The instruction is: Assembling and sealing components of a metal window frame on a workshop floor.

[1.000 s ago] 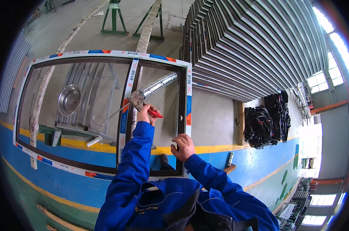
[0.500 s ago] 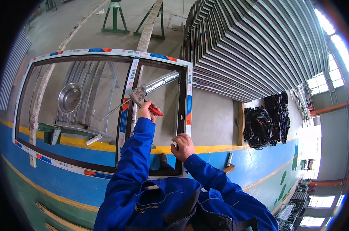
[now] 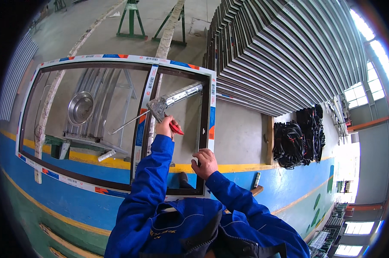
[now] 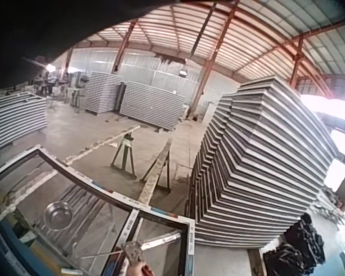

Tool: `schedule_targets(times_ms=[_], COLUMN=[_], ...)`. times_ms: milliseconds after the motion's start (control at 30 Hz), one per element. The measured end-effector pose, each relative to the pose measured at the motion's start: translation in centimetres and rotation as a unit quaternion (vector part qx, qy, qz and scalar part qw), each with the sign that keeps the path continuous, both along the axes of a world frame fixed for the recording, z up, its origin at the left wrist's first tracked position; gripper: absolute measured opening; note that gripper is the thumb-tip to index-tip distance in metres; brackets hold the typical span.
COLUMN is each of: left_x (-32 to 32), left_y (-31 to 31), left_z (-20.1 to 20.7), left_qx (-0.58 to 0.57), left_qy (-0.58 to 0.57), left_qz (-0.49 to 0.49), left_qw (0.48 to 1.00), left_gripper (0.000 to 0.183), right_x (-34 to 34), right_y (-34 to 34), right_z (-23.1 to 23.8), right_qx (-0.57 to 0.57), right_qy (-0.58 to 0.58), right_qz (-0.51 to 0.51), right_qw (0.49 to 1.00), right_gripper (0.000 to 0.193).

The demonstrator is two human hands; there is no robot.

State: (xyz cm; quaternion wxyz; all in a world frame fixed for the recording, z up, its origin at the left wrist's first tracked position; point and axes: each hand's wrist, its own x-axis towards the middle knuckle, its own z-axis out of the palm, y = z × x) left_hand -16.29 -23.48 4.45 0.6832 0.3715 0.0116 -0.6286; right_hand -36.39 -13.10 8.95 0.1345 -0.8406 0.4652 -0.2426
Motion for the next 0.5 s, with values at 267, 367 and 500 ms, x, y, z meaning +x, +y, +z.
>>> schedule_targets(times_ms=[267,367,500], left_x=[1.2,2.7,3.0], left_y=[-2.1,-3.4,-2.3], left_z=[5.1,7.1,11.5], left_qx=[-0.061,-0.081,-0.136], left_qy=[-0.224,-0.503,-0.725], left_qz=[-0.043,-0.145,-0.099], left_qw=[0.972,0.848,0.668], left_gripper=[0.017,0.02,0.027], right_x=[-0.1,-0.6,-1.6], right_y=[0.0,0.0,1.9], right_z=[0.0,0.3,3.6], right_qx=[0.001,0.027,0.106], right_qy=[-0.015,-0.053,-0.143], right_qz=[0.004,0.012,-0.06], right_qw=[1.0,0.998,0.982], right_gripper=[0.019,0.021,0.022])
